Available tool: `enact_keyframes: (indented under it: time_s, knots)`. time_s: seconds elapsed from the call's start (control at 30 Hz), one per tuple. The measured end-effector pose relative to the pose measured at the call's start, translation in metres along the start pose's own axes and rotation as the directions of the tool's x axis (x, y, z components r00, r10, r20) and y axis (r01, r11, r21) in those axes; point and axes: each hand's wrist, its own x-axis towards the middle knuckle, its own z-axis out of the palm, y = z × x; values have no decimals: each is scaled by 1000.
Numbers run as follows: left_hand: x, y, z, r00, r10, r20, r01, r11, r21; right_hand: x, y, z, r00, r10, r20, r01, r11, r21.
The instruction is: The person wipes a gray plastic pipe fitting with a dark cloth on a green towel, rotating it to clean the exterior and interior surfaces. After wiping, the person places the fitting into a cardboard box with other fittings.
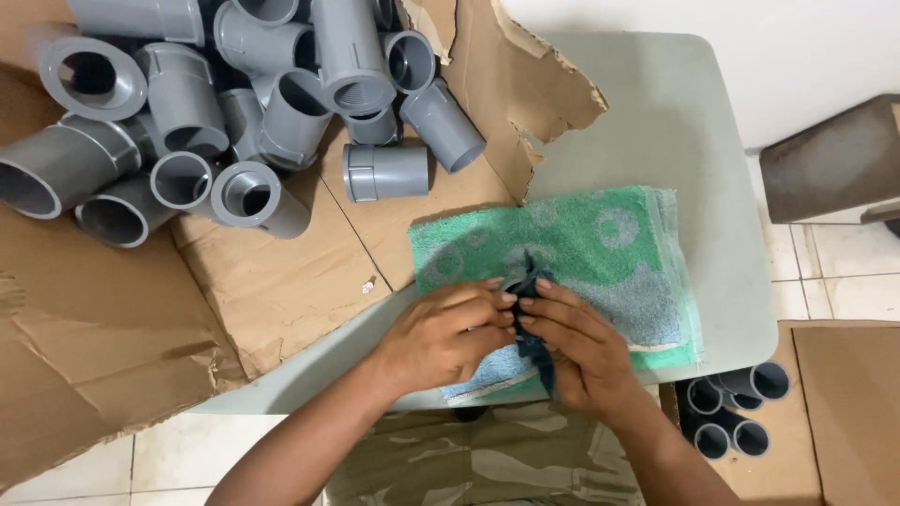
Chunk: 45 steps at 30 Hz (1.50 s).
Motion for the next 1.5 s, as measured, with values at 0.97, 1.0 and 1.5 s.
enact_keyframes:
  time_s: [0.97,1.0,1.5]
  knots:
    - [23,37,1,886,-459,61,452,887,94,-20,7,38,905,90,-416,-91,996,16]
    - [16,35,6,899,-438,-23,438,891,120,-20,9,37,906,145,-399,-139,989,43]
    - [-31,14,53,756,-538,-373,425,837,-346,-16,-1,22,959,-65,-276,-161,678,-717]
